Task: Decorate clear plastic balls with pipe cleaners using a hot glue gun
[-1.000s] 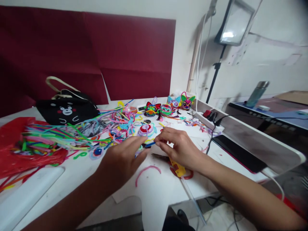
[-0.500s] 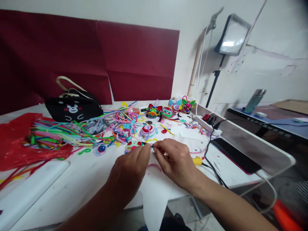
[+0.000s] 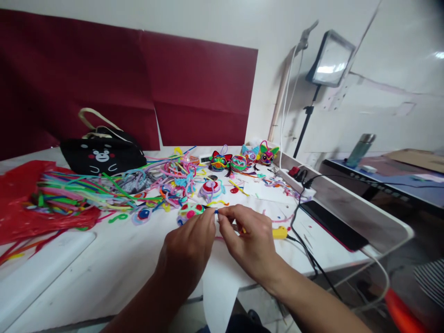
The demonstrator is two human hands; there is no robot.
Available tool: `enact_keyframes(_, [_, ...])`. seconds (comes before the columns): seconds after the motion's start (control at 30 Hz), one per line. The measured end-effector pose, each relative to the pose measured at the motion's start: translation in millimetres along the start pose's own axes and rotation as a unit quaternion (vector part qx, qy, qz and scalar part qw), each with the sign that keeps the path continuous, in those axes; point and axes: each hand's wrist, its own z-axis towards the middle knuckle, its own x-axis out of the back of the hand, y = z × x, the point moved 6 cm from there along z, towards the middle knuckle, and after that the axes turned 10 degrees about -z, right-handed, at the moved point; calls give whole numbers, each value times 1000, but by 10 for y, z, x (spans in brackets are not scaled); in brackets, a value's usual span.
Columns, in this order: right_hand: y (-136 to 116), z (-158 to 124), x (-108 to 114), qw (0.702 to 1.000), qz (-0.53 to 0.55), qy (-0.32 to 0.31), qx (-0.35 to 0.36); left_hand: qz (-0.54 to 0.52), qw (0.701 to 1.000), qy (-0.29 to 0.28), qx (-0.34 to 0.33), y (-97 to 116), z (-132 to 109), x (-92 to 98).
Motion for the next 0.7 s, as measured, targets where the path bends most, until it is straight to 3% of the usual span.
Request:
enact_keyframes(0.17, [-10,37,-24,995,-43,-86,34,26,999,-19,-30,22,-86,-25])
enact_keyframes(0.43, [45,-36,-104,987,-85,-135,1,33,999,-23,-19,55,-136,-99])
enact_keyframes(0.7, [33,-41,-121,994,-30,-103,-34,35,999,-5,-14,95,-148,-90])
